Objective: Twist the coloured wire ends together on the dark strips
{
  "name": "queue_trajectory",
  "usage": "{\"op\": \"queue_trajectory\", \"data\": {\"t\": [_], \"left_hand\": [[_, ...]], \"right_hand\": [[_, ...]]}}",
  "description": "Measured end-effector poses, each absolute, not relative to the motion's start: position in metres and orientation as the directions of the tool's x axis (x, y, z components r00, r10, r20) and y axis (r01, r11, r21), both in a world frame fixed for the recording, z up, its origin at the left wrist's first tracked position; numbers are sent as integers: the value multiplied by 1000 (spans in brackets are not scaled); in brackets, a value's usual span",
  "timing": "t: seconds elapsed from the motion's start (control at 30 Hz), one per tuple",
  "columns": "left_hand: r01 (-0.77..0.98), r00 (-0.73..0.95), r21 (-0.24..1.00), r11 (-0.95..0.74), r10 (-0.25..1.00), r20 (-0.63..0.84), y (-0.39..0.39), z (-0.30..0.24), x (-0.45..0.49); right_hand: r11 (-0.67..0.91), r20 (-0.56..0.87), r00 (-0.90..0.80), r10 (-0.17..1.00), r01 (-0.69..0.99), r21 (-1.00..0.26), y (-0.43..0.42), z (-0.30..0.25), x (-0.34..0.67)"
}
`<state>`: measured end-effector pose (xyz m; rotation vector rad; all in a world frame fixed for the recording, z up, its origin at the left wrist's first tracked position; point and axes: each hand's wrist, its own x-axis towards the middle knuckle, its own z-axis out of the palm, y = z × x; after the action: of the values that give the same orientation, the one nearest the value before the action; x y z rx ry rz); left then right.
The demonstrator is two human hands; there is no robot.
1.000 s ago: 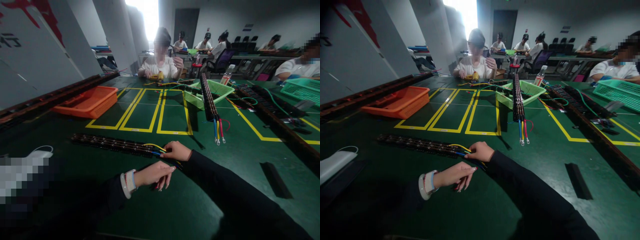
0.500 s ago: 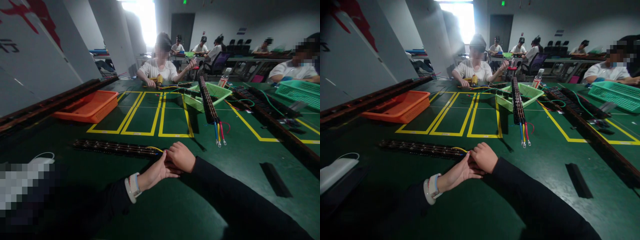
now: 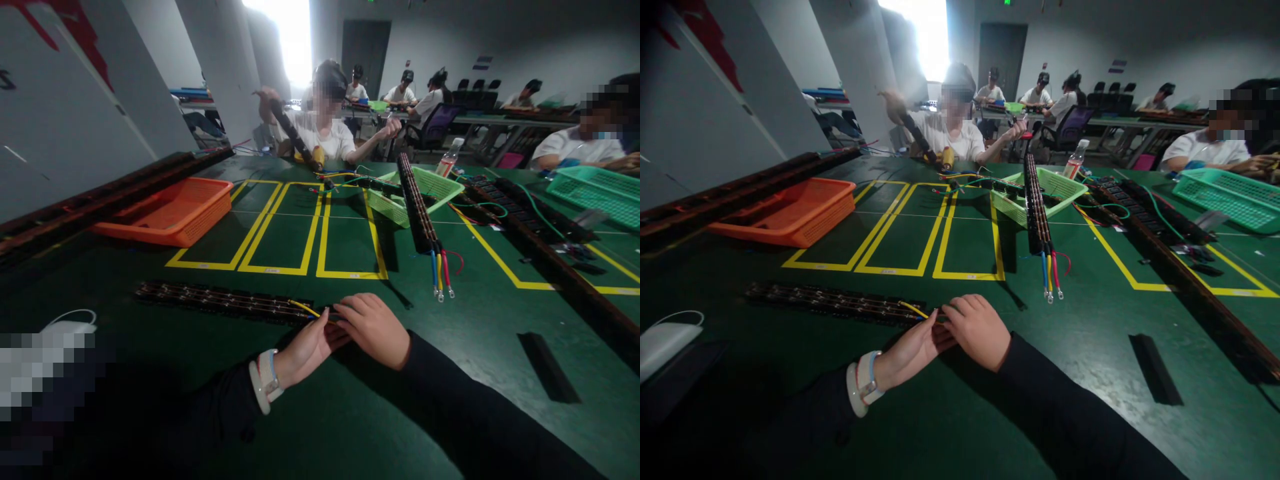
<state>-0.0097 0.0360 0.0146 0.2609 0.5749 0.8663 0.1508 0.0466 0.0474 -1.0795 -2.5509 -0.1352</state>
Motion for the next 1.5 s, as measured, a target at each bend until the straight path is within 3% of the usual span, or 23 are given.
{"op": "queue_trajectory", "data": {"t": [0.13,0.57,0.8,1.03,1.17,1.33,1.5], "left_hand": [[-614,534,457,643,765,-359,36,13,-10],[-589,545,515,623,776,-317,41,1,-10],[-573,465,529,626,780,-418,39,11,-11],[-566,486,510,647,762,-427,38,13,-12],[-577,489,518,631,775,-400,38,12,-12],[-564,497,538,626,778,-385,38,12,-12],[-567,491,540,622,781,-385,38,11,-12]], "right_hand": [[678,360,-601,714,721,-142,41,56,165],[642,289,-660,694,748,166,17,33,154],[646,281,-685,672,728,231,13,39,146],[697,272,-755,597,656,290,15,41,154],[688,251,-737,628,676,265,12,39,151],[640,268,-643,717,760,111,7,34,144],[593,308,-590,746,800,96,6,34,138]]}}
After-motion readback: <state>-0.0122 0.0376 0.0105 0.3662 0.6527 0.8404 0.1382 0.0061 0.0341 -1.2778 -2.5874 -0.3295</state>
